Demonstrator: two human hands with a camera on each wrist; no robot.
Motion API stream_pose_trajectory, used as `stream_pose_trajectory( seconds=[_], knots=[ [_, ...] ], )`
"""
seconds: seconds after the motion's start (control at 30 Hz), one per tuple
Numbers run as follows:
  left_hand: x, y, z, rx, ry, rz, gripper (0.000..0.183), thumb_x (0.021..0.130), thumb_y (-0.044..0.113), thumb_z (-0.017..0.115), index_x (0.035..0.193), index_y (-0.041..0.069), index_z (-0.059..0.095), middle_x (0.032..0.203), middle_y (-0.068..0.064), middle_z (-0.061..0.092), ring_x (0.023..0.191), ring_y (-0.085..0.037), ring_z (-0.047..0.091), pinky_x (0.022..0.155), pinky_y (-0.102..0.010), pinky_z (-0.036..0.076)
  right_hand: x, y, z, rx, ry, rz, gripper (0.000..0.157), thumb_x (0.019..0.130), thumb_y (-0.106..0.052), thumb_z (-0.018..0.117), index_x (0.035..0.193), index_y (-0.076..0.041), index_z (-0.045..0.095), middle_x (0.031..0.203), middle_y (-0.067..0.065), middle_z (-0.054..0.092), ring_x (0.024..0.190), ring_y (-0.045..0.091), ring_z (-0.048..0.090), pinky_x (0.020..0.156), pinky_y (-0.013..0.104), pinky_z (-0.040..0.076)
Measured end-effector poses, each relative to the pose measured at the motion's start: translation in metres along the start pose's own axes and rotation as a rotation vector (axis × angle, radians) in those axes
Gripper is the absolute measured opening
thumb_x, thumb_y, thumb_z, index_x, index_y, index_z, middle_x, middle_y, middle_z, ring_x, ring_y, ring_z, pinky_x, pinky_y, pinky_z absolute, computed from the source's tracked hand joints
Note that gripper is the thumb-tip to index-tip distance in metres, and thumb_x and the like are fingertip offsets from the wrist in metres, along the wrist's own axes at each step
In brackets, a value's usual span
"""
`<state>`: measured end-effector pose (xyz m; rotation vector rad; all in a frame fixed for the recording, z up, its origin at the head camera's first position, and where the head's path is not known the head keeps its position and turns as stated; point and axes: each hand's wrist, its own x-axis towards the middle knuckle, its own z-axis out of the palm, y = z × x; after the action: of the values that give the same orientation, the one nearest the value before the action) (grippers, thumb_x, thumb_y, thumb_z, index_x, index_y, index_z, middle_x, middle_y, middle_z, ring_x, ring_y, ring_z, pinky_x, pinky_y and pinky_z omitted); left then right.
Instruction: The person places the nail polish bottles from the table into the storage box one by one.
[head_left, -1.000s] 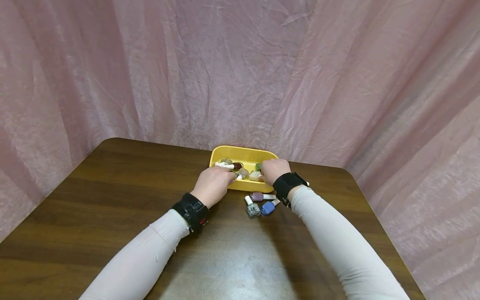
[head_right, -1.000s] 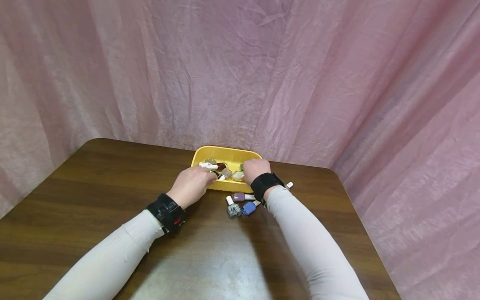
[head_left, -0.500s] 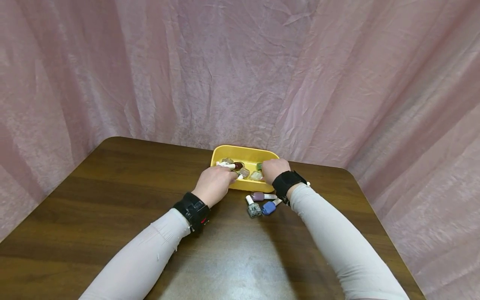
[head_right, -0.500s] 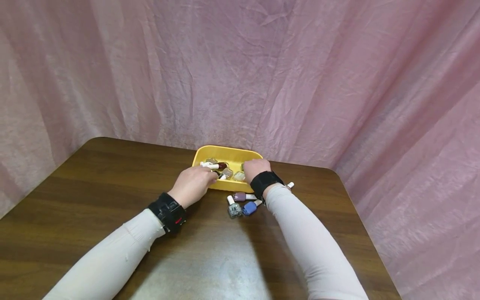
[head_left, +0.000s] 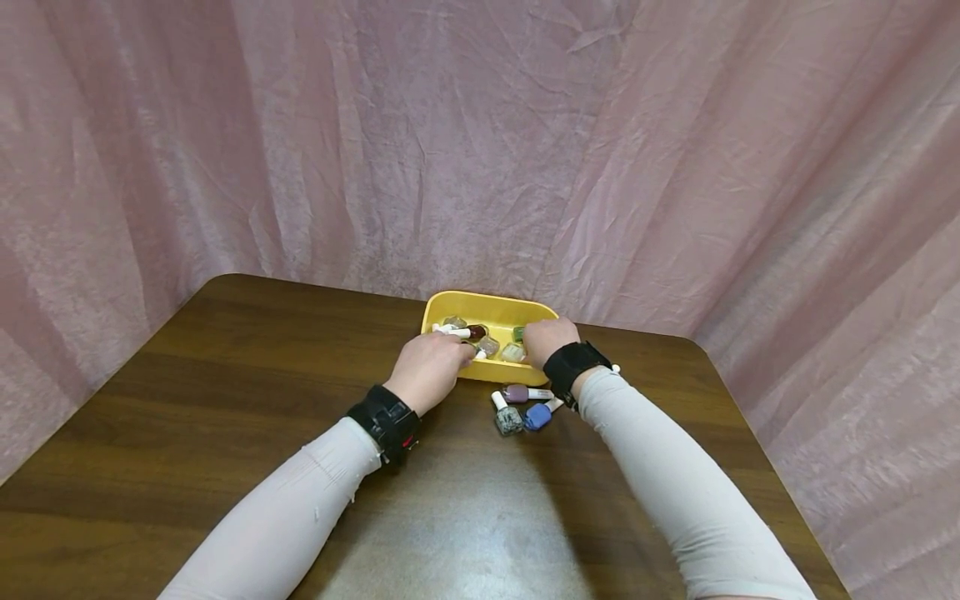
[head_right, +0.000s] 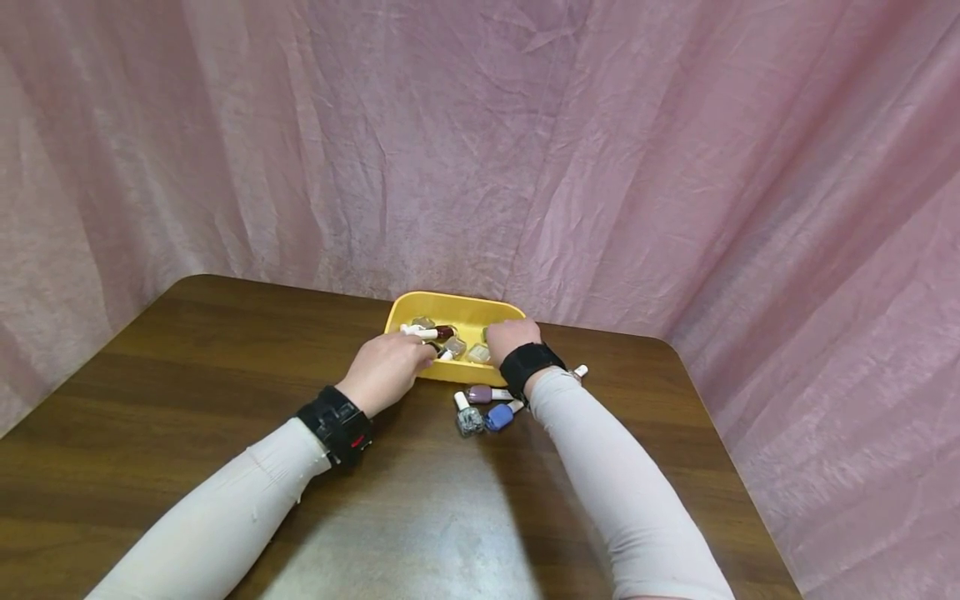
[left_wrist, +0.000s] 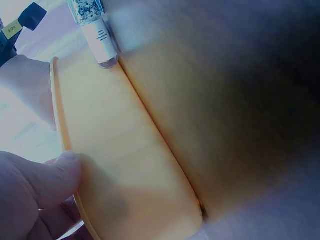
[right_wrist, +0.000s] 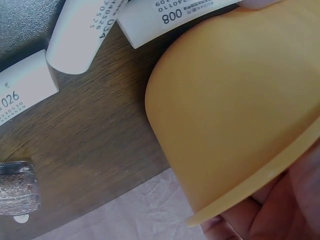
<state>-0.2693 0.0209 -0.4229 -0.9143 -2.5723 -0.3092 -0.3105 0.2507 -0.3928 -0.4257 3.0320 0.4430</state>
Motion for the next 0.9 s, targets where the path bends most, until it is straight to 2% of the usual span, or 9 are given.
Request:
stream_pose_trajectory(
  seconds=[0.3, 0.47, 0.57, 0.7, 0.8, 0.9],
  knots=[
    [-0.0008, 0.0006, 0.0014, 0.000, 0.022, 0.016, 0.007, 0.101, 0.017, 0.079, 0.102, 0.015, 0.086, 0.098, -0.002, 0.082, 0.089, -0.029, 0.076, 0.079, -0.047, 0.061, -0.0035, -0.0011, -0.0025, 0.010, -0.027, 0.008, 0.046, 0.103, -0.031, 0.081, 0.065, -0.016, 0.058, 0.065, 0.001, 0.064, 0.079, 0.026, 0.072, 0.095, 0.053, 0.056],
    [-0.0008, 0.0012, 0.0028, 0.001, 0.016, 0.010, 0.007, 0.101, 0.016, 0.079, 0.103, 0.015, 0.086, 0.098, -0.003, 0.082, 0.089, -0.029, 0.076, 0.080, -0.047, 0.061, -0.0040, 0.0002, -0.0014, 0.033, -0.033, 0.004, 0.050, 0.102, -0.030, 0.082, 0.063, -0.017, 0.054, 0.061, -0.001, 0.058, 0.071, 0.022, 0.066, 0.094, 0.053, 0.056],
    [-0.0008, 0.0016, 0.0034, 0.002, 0.012, 0.010, 0.007, 0.101, 0.016, 0.080, 0.104, 0.015, 0.086, 0.098, -0.003, 0.082, 0.089, -0.029, 0.076, 0.080, -0.047, 0.061, -0.0054, 0.0019, -0.0001, 0.062, -0.012, -0.006, 0.054, 0.100, -0.029, 0.083, 0.061, -0.018, 0.049, 0.056, -0.004, 0.046, 0.062, 0.018, 0.052, 0.085, 0.048, 0.053],
    [0.0000, 0.0012, 0.0041, 0.006, 0.014, 0.011, 0.007, 0.101, 0.017, 0.080, 0.104, 0.016, 0.086, 0.097, -0.003, 0.082, 0.088, -0.029, 0.076, 0.079, -0.047, 0.061, -0.0081, 0.0054, 0.0019, 0.106, 0.036, -0.024, 0.062, 0.100, -0.029, 0.085, 0.057, -0.018, 0.041, 0.055, -0.005, 0.028, 0.057, 0.015, 0.033, 0.070, 0.040, 0.037],
    [0.0004, 0.0002, 0.0033, 0.009, 0.012, 0.009, 0.008, 0.102, 0.016, 0.079, 0.105, 0.016, 0.086, 0.098, -0.002, 0.081, 0.089, -0.029, 0.076, 0.079, -0.047, 0.061, -0.0087, 0.0072, 0.0018, 0.131, 0.071, -0.034, 0.064, 0.099, -0.031, 0.086, 0.055, -0.019, 0.040, 0.055, -0.006, 0.026, 0.055, 0.014, 0.032, 0.065, 0.038, 0.033],
    [0.0003, -0.0008, 0.0021, 0.013, 0.011, 0.008, 0.008, 0.102, 0.016, 0.079, 0.105, 0.016, 0.086, 0.099, -0.002, 0.081, 0.090, -0.029, 0.076, 0.080, -0.047, 0.062, -0.0091, 0.0076, 0.0003, 0.138, 0.096, -0.040, 0.061, 0.098, -0.032, 0.087, 0.054, -0.020, 0.045, 0.053, -0.007, 0.032, 0.055, 0.015, 0.039, 0.065, 0.039, 0.037]
  ],
)
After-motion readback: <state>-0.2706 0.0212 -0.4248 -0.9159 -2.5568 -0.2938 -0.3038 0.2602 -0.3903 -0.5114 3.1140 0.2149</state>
